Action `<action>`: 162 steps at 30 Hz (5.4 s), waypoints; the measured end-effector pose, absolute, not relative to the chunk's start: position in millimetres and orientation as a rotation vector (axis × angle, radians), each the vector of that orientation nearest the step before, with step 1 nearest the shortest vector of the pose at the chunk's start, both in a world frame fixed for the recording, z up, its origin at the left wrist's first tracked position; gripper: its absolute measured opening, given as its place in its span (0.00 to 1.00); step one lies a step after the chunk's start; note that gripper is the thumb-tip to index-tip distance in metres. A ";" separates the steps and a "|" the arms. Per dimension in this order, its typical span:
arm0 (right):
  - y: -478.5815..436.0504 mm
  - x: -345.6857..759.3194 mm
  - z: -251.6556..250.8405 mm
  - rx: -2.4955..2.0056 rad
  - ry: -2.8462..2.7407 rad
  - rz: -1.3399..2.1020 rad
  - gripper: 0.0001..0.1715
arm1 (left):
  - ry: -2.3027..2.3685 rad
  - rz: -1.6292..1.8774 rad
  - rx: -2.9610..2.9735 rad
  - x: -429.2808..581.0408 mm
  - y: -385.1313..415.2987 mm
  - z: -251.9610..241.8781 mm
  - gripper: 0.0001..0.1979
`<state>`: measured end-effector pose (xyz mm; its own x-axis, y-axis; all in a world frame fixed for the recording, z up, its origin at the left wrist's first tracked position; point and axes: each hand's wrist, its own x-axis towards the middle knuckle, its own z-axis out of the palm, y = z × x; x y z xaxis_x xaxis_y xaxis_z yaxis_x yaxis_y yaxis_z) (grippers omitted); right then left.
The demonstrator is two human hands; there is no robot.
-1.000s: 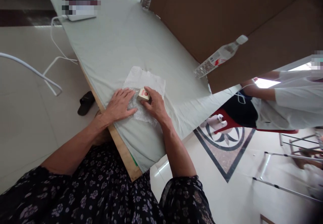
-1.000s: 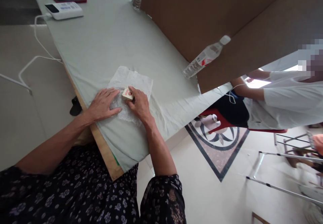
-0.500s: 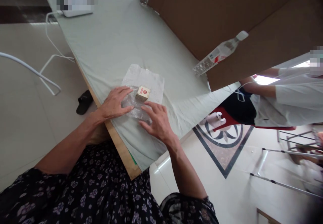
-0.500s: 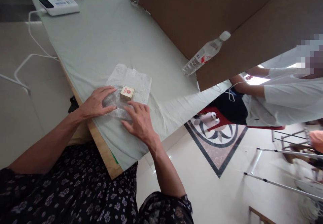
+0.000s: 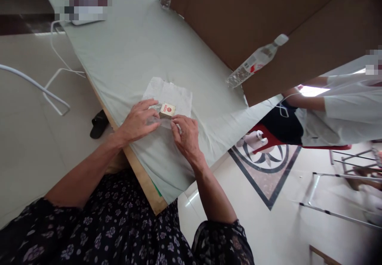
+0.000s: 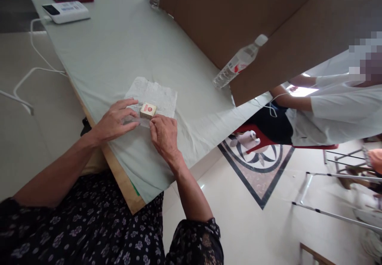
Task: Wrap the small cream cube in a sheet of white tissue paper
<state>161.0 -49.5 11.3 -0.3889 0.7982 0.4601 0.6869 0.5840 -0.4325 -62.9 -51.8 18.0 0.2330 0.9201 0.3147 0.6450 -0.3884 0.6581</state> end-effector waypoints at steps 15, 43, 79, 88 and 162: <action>18.7 151.0 7.2 -1.291 -1.801 0.849 0.11 | 1.534 1.103 1.518 -33.3 -5.1 21.1 0.07; -47.8 143.3 22.0 -1.244 -2.433 0.043 0.12 | 1.535 1.010 1.562 -44.6 -27.6 27.7 0.11; -26.2 134.2 54.3 -1.188 -2.838 -0.169 0.16 | 1.849 0.852 1.249 -69.0 -34.9 33.7 0.21; -24.5 133.8 53.7 -1.169 -2.840 -0.167 0.16 | 1.793 1.072 0.870 -55.3 -46.4 36.2 0.35; -25.1 166.1 13.0 -1.542 -1.723 0.639 0.42 | 1.825 0.512 2.159 -6.6 -53.8 45.7 0.10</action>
